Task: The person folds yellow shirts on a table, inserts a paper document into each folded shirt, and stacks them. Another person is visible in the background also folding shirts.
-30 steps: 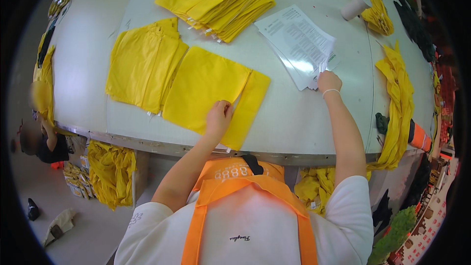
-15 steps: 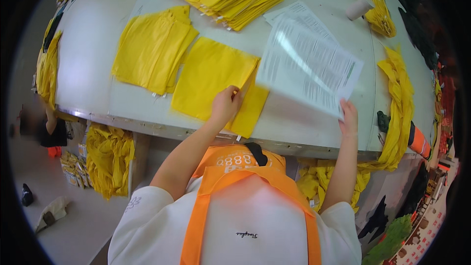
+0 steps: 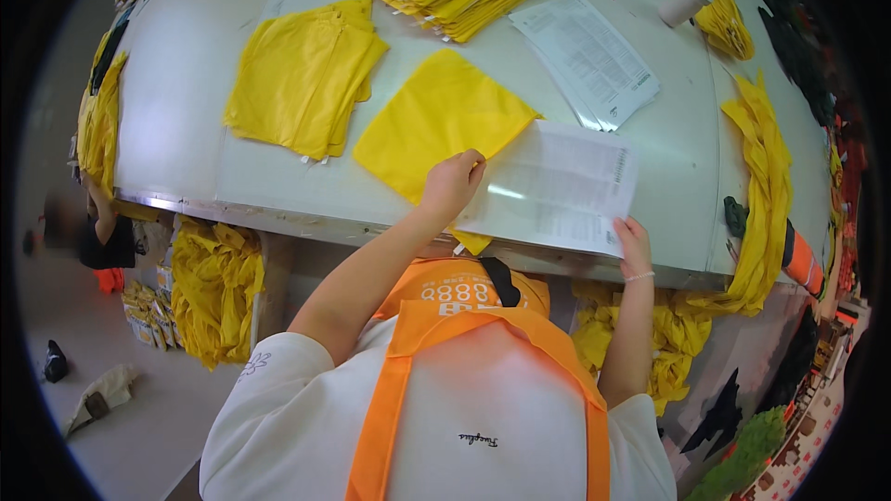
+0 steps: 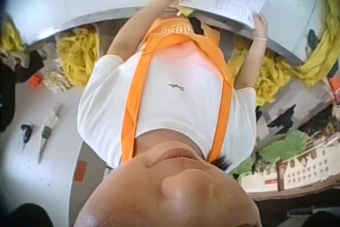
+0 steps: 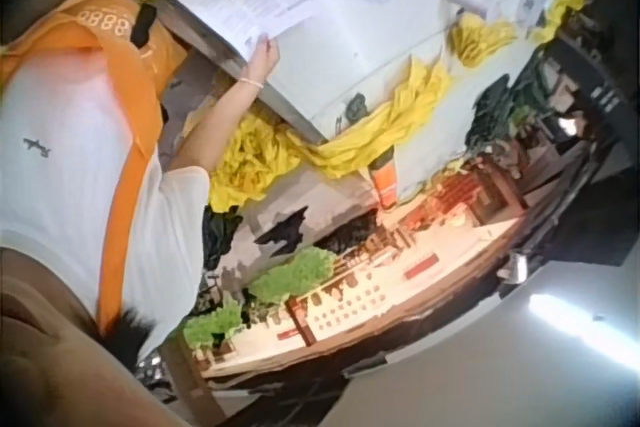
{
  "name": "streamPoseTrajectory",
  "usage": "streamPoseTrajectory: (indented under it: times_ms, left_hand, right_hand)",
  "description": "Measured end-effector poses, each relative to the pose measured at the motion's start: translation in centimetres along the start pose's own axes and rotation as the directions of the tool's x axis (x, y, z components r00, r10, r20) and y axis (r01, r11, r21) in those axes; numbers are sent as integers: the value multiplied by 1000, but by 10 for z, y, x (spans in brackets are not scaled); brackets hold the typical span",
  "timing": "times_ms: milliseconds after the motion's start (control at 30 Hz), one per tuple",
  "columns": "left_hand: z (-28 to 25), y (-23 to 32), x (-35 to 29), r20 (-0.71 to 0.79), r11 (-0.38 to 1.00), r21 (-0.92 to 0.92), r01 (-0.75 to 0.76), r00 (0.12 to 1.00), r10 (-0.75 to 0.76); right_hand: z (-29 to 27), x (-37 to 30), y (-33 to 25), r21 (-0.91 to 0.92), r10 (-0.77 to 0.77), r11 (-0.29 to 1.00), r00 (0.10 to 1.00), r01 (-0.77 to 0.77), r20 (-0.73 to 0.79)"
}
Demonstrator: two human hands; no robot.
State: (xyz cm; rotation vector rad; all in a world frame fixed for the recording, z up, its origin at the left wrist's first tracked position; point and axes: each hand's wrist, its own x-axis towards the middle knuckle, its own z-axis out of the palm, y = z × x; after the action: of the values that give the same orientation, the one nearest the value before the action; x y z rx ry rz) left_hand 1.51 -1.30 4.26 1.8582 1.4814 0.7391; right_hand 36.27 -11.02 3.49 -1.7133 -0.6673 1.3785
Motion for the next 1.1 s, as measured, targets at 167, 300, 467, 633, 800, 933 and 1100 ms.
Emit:
streamPoseTrajectory:
  times_ms: [167,300,467,633,800,933,1100]
  left_hand:
    - [13,6,-1,32,998,-49,-28,999,29]
    - [25,14,-11,31,996,-71,-56,998,58]
    - [23,7,-18,101,998,-33,60,993,-56]
    - [21,-1,-15,36,995,-78,63,998,-60]
    - [23,0,-14,34,996,-81,39,999,-36]
    - [22,-6,-14,39,997,-62,40,999,-37]
    - [24,-8,-14,32,998,-62,28,999,-27]
  right_hand:
    - [34,3,24,133,16,991,996,-28,91]
    - [125,-2,31,172,74,979,975,-112,211]
    - [160,-12,19,139,148,971,948,-193,281]
    - [158,-26,1,84,177,973,933,-213,313]
    - [163,-17,8,104,164,973,933,-206,321]
    - [159,-6,7,38,160,982,919,-185,361]
    - [160,-1,4,27,170,980,906,-195,387]
